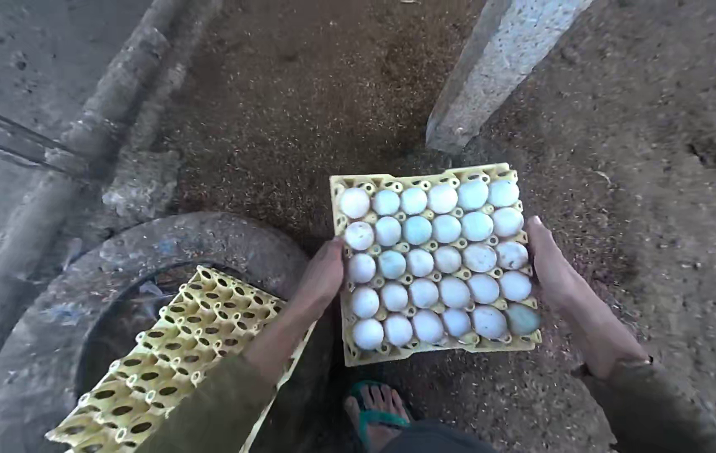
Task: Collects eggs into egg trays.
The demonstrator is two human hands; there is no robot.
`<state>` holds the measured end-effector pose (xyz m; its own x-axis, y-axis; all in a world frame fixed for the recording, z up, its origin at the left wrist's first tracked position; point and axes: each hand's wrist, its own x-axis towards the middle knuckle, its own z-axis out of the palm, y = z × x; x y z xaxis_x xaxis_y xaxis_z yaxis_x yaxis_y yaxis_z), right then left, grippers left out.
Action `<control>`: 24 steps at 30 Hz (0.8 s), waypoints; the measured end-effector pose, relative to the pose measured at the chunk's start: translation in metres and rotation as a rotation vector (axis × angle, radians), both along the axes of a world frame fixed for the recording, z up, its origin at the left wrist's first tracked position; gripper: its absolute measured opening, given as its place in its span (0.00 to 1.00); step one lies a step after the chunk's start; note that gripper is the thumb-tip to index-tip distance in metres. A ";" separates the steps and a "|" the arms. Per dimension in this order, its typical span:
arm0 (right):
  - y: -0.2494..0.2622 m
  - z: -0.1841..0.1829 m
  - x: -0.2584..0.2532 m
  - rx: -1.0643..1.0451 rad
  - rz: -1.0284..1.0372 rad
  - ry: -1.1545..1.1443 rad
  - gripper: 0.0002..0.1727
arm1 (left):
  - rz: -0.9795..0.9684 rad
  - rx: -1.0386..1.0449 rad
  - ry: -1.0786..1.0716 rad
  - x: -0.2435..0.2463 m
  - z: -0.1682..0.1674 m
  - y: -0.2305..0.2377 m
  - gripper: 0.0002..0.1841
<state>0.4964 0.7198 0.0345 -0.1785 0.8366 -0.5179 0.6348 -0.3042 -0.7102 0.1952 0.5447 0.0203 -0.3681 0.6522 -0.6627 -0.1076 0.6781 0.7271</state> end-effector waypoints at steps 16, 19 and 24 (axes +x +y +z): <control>-0.011 -0.059 0.007 -0.014 -0.197 -0.069 0.48 | -0.164 -0.096 -0.018 -0.014 -0.052 0.027 0.34; -0.012 -0.060 0.005 -0.003 -0.213 -0.052 0.47 | -0.227 -0.107 -0.014 -0.021 -0.045 0.023 0.33; -0.009 -0.069 0.011 0.021 -0.216 -0.019 0.46 | -0.291 -0.059 0.277 -0.075 -0.046 -0.017 0.29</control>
<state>0.5073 0.7103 -0.0346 0.0157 0.8651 -0.5013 0.5699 -0.4197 -0.7064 0.1205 0.5280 -0.0258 -0.3436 0.7192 -0.6039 0.2901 0.6929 0.6601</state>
